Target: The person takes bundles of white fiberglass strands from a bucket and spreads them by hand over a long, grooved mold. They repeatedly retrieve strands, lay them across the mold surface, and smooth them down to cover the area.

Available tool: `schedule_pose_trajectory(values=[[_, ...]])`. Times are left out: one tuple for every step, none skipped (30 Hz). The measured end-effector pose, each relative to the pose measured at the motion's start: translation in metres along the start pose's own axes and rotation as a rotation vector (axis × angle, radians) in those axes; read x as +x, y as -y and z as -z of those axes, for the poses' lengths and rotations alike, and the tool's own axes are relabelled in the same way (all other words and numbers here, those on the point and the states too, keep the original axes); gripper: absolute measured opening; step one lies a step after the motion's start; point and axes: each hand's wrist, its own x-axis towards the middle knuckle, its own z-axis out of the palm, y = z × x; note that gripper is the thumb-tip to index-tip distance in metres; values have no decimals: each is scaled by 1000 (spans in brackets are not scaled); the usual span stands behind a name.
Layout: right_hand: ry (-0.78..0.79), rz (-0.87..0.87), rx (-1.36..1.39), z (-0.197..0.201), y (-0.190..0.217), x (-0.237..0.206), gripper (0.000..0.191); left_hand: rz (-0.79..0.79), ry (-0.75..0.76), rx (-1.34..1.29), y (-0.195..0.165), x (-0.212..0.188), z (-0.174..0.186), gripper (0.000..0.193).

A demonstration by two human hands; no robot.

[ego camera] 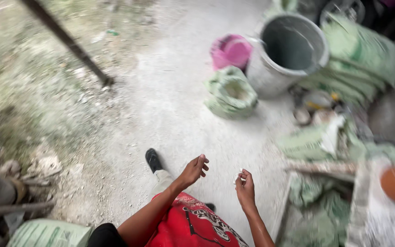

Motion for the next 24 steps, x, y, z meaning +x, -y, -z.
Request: schedule_pose_trajectory(values=[[44,21,-20,-22,9,11,45,8,-40,-27,2,-2,28,75],[85,45,-37,-45,20,22,45,12,-78,-52,6,-6,55,77],[122,52,-46,-70,31,36,45,11,-115,-75,9,-7,83,79],[160,59,-52,-96,42,48,45,8,-136,-89,12,-8,114,80],[196,56,-53,-127,52,59,44,12,-154,-96,16,-11,146,81],[222,50,-73,-157,60,69,44,25,-164,-99,22,-14,178,82],[248,47,-90,-187,72,80,44,42,-178,-105,25,-17,208,81],[278,50,-99,-228,84,92,44,56,-197,-104,27,-18,244,81],[315,97,-68,-271,101,101,43,71,-209,-98,26,-18,279,80],[342,131,-45,-305,113,108,43,66,-251,-70,26,-19,312,78],[370,162,-37,-333,122,115,43,65,-288,-56,25,-20,344,75],[425,186,-34,-362,135,120,40,63,-328,-49,22,-20,372,73],[480,212,-22,-394,147,123,37,36,-376,-103,19,-20,398,69],[533,245,1,-427,160,129,34,3,-427,-146,17,-19,427,65],[569,250,29,-458,174,133,32,-35,-479,-182,12,-18,456,61],[601,252,55,-483,187,136,31,-39,-502,-210,8,-14,481,57],[628,247,75,-504,197,140,30,-39,-518,-243,5,-10,502,53],[650,255,73,-521,206,145,29,-36,-530,-276,3,-5,521,49],[671,266,72,-537,213,151,28,-41,-551,-286,1,3,538,48],[695,280,71,-555,220,162,27,-48,-575,-296,0,12,552,47],[698,260,71,-569,225,173,27,-56,-597,-306,-1,23,565,46],[699,240,72,-582,228,187,28,-30,-577,-310,-2,33,578,44],[701,223,72,-595,232,202,28,-7,-559,-315,-4,44,590,43],[690,211,56,-608,235,218,28,19,-542,-321,-7,54,604,42]])
